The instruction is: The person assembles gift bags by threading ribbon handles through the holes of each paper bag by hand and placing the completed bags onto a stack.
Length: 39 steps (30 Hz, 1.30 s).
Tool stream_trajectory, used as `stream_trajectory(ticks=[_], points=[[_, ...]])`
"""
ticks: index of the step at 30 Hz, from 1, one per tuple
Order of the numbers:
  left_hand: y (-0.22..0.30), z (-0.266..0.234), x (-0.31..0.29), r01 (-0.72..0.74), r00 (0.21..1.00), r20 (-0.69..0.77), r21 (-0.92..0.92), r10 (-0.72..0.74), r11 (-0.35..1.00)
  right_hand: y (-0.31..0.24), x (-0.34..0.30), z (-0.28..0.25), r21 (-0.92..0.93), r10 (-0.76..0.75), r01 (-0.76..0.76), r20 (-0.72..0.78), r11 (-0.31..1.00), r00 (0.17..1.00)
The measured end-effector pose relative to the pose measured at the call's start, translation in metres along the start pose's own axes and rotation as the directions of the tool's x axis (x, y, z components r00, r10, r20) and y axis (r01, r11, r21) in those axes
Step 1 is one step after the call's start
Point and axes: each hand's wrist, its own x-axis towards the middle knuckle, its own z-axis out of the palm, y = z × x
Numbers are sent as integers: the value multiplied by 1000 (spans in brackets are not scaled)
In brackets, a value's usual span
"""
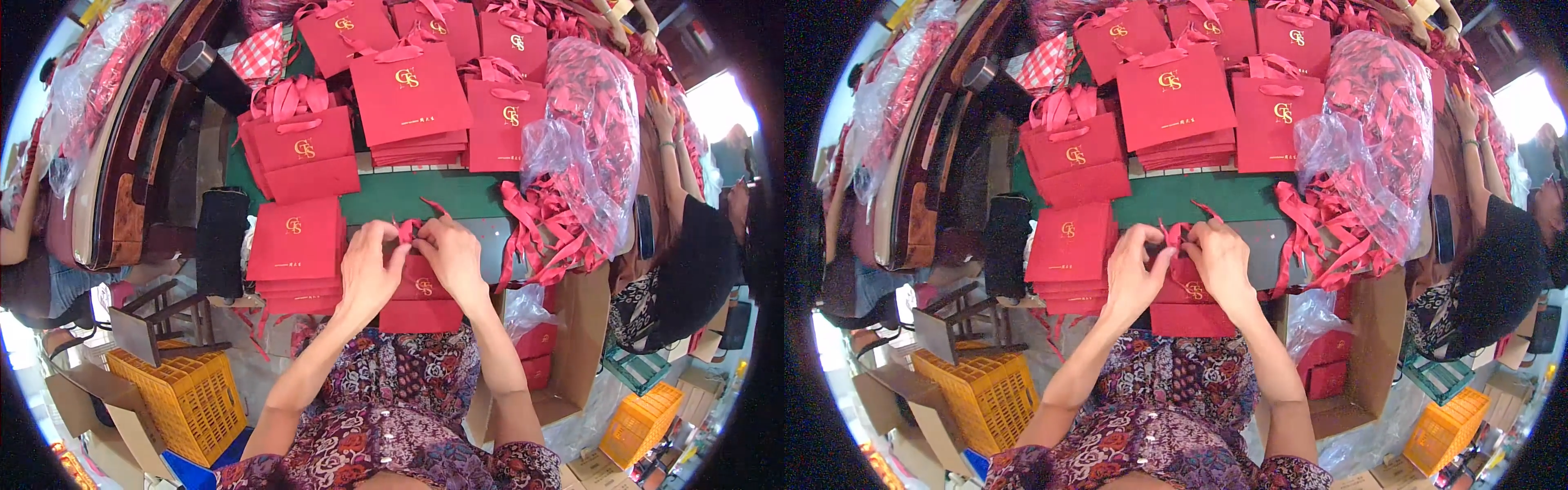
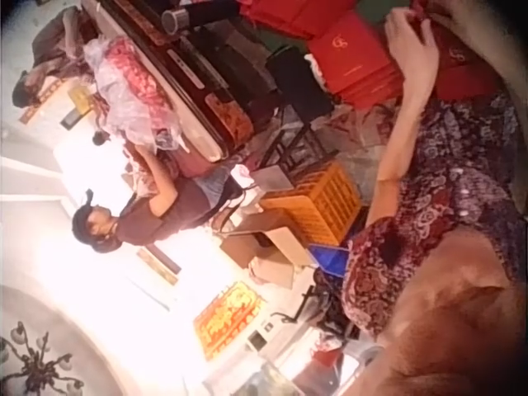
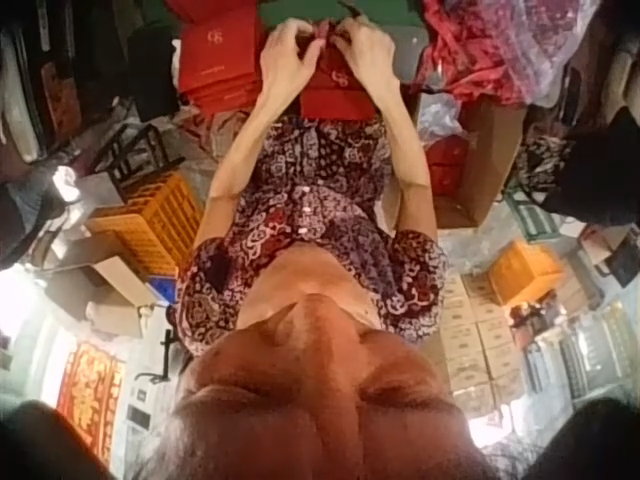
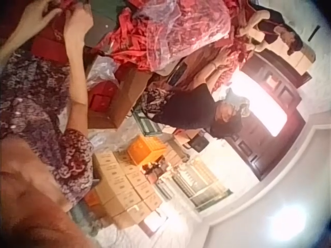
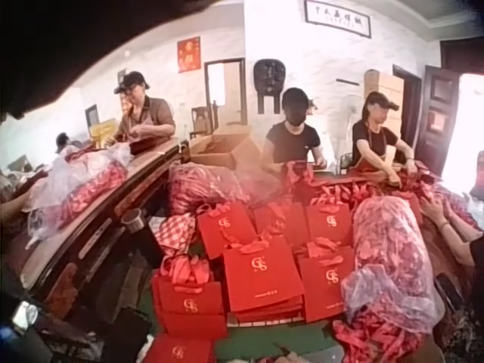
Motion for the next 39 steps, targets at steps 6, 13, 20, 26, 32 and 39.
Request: stream_trajectory(ticks=[6,13,20,26,32,39], points=[[-13,19,5,104,993,57,-37,-102,994,-2,-1,-2,107,-17,28,-100,994,995],[2,14,3,167,986,32,-221,-164,961,-2,-11,-16,468,205,-213,68,858,976],[11,16,-1,171,985,46,-254,-164,952,-3,-12,-12,590,216,-221,80,777,973],[13,17,-5,107,994,-2,-211,-110,972,5,-13,-9,689,222,-241,118,684,968],[14,19,-5,148,988,-1,-275,-154,950,8,-15,0,757,238,-213,77,618,968],[13,8,-3,19,997,-72,-235,-37,972,3,-13,-18,795,287,-215,54,567,956]])
